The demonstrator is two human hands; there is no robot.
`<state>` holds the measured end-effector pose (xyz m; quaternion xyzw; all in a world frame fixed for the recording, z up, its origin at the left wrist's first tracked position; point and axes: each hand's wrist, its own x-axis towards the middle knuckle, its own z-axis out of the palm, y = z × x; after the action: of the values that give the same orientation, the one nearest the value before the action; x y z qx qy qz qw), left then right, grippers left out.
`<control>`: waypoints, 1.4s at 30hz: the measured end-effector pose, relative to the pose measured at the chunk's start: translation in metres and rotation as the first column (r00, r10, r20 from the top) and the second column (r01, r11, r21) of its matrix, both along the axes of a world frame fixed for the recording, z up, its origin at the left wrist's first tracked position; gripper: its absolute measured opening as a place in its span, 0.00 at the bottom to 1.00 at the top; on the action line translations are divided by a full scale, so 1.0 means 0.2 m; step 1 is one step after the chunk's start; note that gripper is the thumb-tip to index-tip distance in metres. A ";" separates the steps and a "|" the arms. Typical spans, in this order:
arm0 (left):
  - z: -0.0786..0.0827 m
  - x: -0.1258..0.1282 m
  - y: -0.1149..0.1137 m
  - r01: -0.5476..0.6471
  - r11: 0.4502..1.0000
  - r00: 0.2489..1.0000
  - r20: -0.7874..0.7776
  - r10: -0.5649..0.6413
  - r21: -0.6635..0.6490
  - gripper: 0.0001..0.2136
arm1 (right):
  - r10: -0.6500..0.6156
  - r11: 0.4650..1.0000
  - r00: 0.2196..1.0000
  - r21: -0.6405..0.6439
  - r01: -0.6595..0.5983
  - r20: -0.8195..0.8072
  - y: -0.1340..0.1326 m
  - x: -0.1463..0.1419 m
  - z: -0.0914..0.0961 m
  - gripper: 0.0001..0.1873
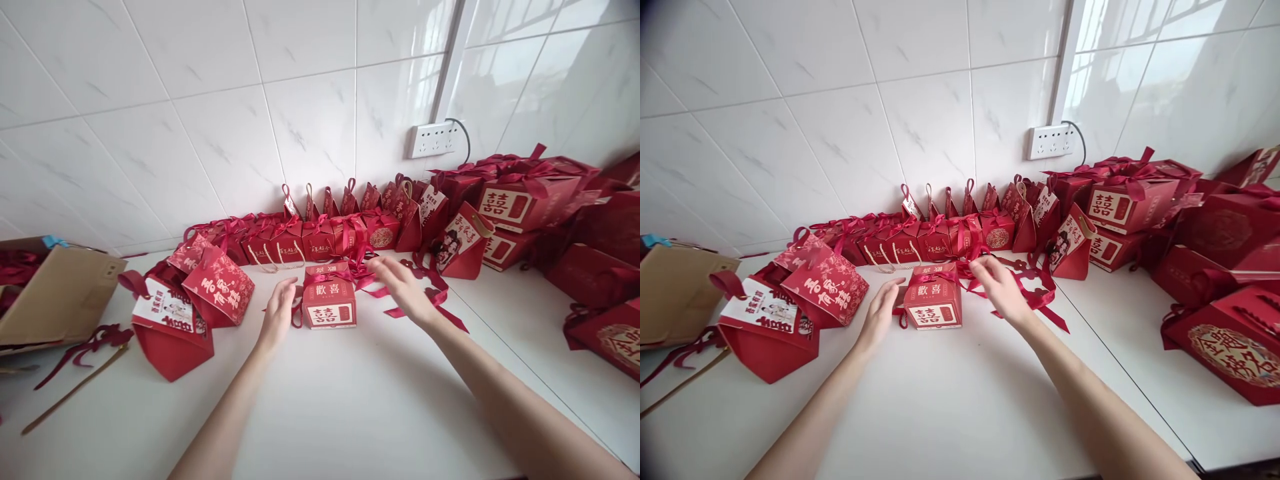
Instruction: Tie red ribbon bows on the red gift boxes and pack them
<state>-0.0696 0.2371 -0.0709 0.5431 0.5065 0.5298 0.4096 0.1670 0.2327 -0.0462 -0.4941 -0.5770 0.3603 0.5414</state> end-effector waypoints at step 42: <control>0.10 -0.20 -0.03 0.765 0.510 0.639 0.359 -0.681 -0.393 0.17 | 0.643 0.691 0.753 -0.318 -0.649 -0.140 -0.04 0.02 -0.03 0.25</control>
<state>-0.1090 0.2305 -0.0503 0.5309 0.3198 0.1961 0.7599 0.1702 0.2240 -0.0528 -0.3440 -0.6358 0.6275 0.2893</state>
